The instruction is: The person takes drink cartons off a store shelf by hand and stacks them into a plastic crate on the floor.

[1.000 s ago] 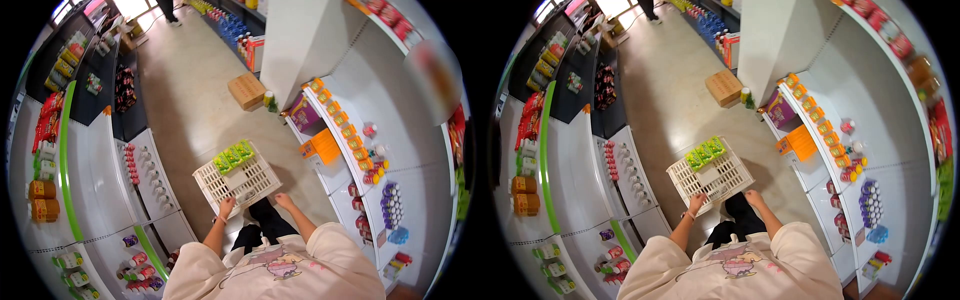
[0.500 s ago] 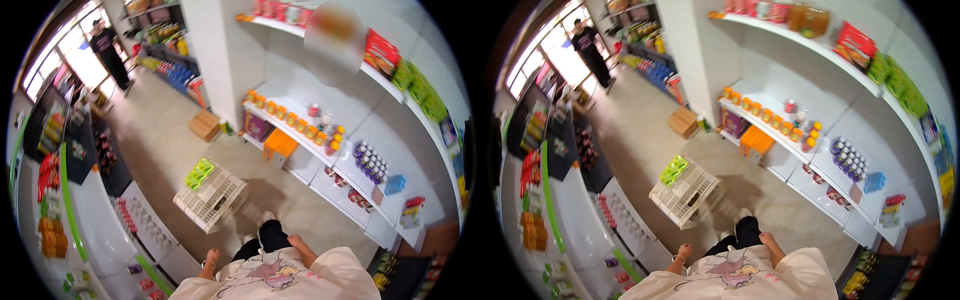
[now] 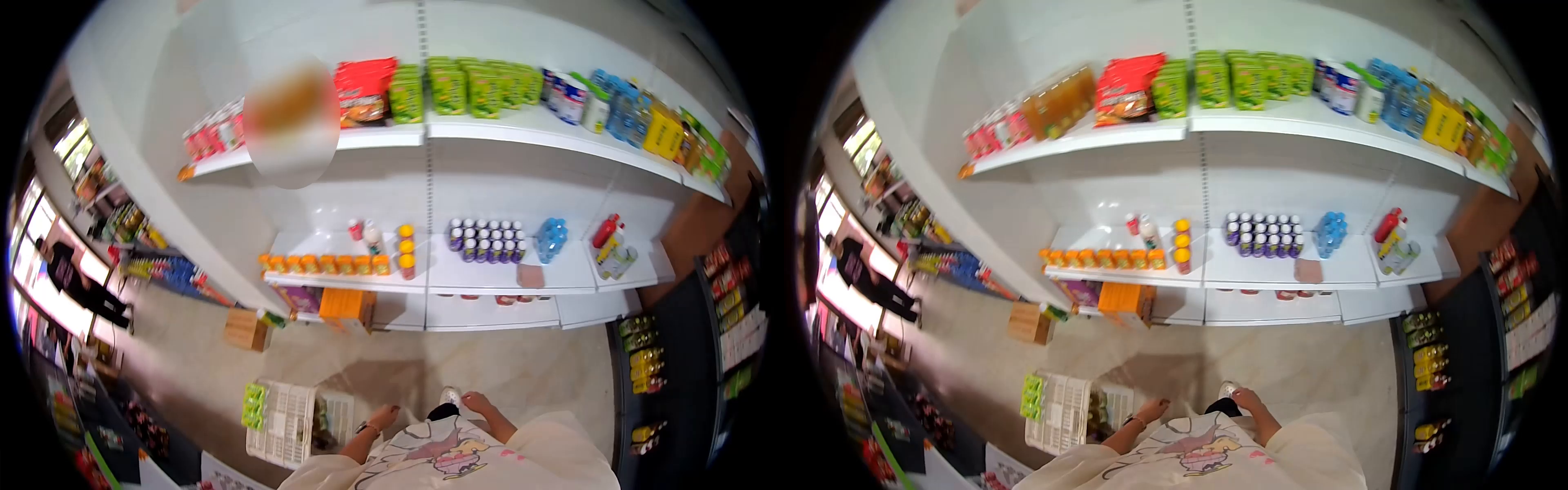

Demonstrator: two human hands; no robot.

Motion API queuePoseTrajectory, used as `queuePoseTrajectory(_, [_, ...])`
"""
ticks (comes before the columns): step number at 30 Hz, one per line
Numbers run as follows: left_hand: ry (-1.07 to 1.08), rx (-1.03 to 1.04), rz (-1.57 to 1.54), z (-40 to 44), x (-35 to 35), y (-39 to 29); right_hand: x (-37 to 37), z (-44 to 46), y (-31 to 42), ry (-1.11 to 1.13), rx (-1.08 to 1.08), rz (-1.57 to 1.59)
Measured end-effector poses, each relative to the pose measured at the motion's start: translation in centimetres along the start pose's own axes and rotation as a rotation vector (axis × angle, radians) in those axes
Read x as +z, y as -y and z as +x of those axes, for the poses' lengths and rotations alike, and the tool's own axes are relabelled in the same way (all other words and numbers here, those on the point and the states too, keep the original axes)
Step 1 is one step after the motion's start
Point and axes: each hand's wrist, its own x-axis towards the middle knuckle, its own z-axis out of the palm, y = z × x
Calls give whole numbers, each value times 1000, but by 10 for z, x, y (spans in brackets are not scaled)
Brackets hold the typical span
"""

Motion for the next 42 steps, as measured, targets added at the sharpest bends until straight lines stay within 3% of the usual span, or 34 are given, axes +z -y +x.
queuePoseTrajectory(3, [-67,195,26,67,-29,-109,-52,12,-28,-173,136,240])
queuePoseTrajectory(7, [-123,522,-44,116,-66,-253,-124,22,-42,-351,115,344])
queuePoseTrajectory(10, [-138,674,-62,121,-97,-340,-175,36,-29,-490,28,327])
queuePoseTrajectory(14, [-331,908,-161,109,-154,-437,-261,59,35,-623,-248,553])
queuePoseTrajectory(21, [-582,1035,-261,117,-261,-529,-420,67,186,-886,-633,479])
queuePoseTrajectory(30, [-791,1148,-180,135,-379,-605,-574,71,293,-1108,-953,327])
queuePoseTrajectory(36, [-738,1111,-193,179,-419,-634,-640,115,353,-1227,-873,370])
queuePoseTrajectory(39, [-732,1142,-198,194,-427,-643,-657,144,348,-1139,-715,-24])
queuePoseTrajectory(40, [-737,1159,-181,194,-428,-643,-661,133,354,-897,-693,162])
queuePoseTrajectory(42, [-785,1189,-122,198,-424,-635,-659,129,353,-967,-747,113])
